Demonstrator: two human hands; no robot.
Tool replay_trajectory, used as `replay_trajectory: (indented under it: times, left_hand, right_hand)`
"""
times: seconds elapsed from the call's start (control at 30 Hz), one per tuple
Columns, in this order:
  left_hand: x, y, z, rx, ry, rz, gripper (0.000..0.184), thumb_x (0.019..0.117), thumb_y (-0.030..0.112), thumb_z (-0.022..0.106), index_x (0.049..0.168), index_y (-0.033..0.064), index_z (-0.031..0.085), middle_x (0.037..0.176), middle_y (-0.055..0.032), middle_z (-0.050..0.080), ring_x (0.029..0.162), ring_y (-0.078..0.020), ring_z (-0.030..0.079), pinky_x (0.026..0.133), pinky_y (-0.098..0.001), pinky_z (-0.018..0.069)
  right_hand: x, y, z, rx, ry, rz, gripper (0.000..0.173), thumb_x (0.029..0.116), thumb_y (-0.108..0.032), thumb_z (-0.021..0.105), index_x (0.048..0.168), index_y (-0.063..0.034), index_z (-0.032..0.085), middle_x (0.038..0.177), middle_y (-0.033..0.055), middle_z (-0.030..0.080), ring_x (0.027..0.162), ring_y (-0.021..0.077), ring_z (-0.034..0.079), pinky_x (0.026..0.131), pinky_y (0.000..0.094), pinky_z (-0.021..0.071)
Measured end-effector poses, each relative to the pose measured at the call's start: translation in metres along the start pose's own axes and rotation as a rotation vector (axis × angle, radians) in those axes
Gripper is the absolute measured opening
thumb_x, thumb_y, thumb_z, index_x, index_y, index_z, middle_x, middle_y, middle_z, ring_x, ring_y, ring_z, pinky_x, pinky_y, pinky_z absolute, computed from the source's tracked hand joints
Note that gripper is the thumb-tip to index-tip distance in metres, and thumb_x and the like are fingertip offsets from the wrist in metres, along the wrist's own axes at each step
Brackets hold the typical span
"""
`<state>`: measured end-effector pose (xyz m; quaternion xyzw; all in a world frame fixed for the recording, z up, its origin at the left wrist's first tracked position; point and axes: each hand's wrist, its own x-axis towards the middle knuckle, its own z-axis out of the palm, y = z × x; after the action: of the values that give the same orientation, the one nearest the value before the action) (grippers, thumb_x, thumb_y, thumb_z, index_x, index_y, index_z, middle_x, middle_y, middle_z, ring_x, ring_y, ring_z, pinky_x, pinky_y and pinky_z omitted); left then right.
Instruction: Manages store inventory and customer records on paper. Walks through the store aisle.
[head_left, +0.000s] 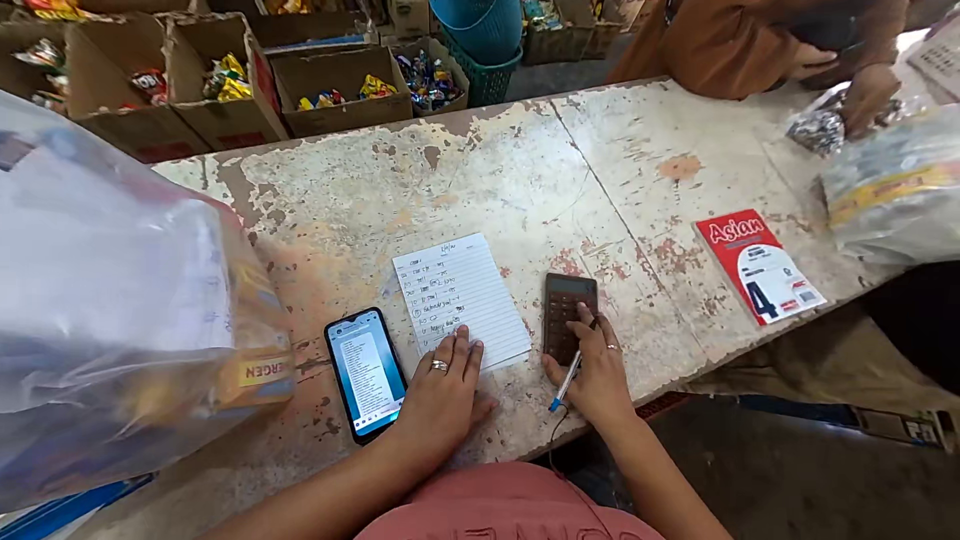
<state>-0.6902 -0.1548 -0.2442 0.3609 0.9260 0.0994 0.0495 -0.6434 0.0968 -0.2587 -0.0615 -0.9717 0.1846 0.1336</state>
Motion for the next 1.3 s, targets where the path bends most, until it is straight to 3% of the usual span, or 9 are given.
replay_trajectory:
  times: [0.13,0.23,0.3,0.53,0.7,0.8,0.93,1.17,1.3]
  left_hand:
    - [0.005,0.010,0.001,0.040,-0.025,-0.056,0.094,0.0924,0.068,0.051,0.149,-0.0066,0.045,0.157,-0.0305,0.038,0.139,-0.0461,0.048,0.106,-0.0572,0.0443]
    - [0.006,0.009,0.008,0.060,0.081,-0.036,0.093,0.0892,0.069,0.054,0.144,-0.0062,0.052,0.152,-0.0304,0.045,0.133,-0.0466,0.054,0.101,-0.0573,0.0488]
    - [0.005,0.007,0.012,0.071,0.116,-0.027,0.093,0.0895,0.071,0.050,0.143,-0.0059,0.054,0.151,-0.0298,0.047,0.132,-0.0467,0.055,0.099,-0.0569,0.0491]
    - [0.004,0.003,0.013,0.077,0.110,-0.010,0.096,0.0895,0.074,0.047,0.145,-0.0049,0.052,0.153,-0.0298,0.045,0.134,-0.0446,0.054,0.101,-0.0553,0.0484]
    - [0.004,0.002,0.012,0.060,0.098,-0.006,0.099,0.0880,0.075,0.047,0.146,-0.0046,0.051,0.153,-0.0321,0.043,0.135,-0.0458,0.053,0.102,-0.0550,0.0475]
    - [0.004,0.001,0.012,0.043,0.103,0.002,0.100,0.0880,0.076,0.046,0.145,-0.0054,0.051,0.153,-0.0332,0.043,0.135,-0.0471,0.052,0.102,-0.0569,0.0476]
    - [0.003,-0.001,0.015,0.053,0.114,-0.003,0.100,0.0874,0.077,0.045,0.146,-0.0041,0.051,0.153,-0.0323,0.044,0.134,-0.0469,0.053,0.101,-0.0567,0.0479]
    - [0.003,-0.002,0.023,0.088,0.178,0.026,0.104,0.0870,0.081,0.034,0.144,-0.0039,0.053,0.150,-0.0335,0.047,0.132,-0.0484,0.054,0.101,-0.0569,0.0477]
    - [0.004,0.000,0.021,0.102,0.159,0.018,0.103,0.0861,0.080,0.039,0.144,-0.0034,0.053,0.150,-0.0330,0.046,0.133,-0.0475,0.054,0.101,-0.0560,0.0477]
  right_hand:
    - [0.013,0.007,-0.002,0.124,-0.100,-0.007,0.067,0.0866,-0.043,0.072,0.136,-0.0011,0.058,0.158,0.0181,0.045,0.149,0.0483,0.032,0.113,0.0623,0.0382]
    - [0.023,0.003,-0.006,0.135,-0.095,-0.011,0.070,0.0870,-0.051,0.074,0.135,-0.0018,0.060,0.157,0.0156,0.047,0.151,0.0467,0.028,0.119,0.0646,0.0277]
    - [0.029,-0.004,-0.004,0.109,-0.051,-0.081,0.067,0.0883,-0.055,0.072,0.130,-0.0027,0.063,0.151,0.0157,0.054,0.150,0.0469,0.031,0.118,0.0710,0.0224]
    - [0.048,-0.015,0.011,-0.020,-0.003,-0.190,0.064,0.0912,-0.060,0.066,0.124,-0.0055,0.066,0.129,0.0151,0.068,0.141,0.0465,0.045,0.114,0.0749,0.0233]
    - [0.048,-0.013,0.001,0.044,-0.070,-0.153,0.066,0.0906,-0.058,0.068,0.129,-0.0042,0.064,0.134,0.0140,0.065,0.142,0.0455,0.043,0.115,0.0750,0.0195]
    - [0.036,0.002,-0.006,0.209,0.082,-0.135,0.051,0.1008,-0.043,0.059,0.129,-0.0008,0.064,0.130,0.0149,0.068,0.137,0.0429,0.051,0.117,0.0694,0.0266]
    - [0.007,0.020,-0.009,0.247,0.221,-0.087,0.039,0.1087,-0.030,0.045,0.115,-0.0020,0.072,0.114,0.0118,0.075,0.122,0.0297,0.066,0.113,0.0566,0.0411]
    - [-0.022,0.008,-0.010,0.191,0.202,-0.192,0.026,0.1073,-0.028,0.046,0.121,-0.0114,0.061,0.130,0.0080,0.070,0.131,0.0255,0.059,0.117,0.0521,0.0358]
    - [-0.011,0.002,-0.010,0.069,0.071,-0.177,0.036,0.1047,-0.037,0.052,0.122,-0.0101,0.068,0.125,0.0081,0.072,0.133,0.0383,0.056,0.112,0.0686,0.0327]
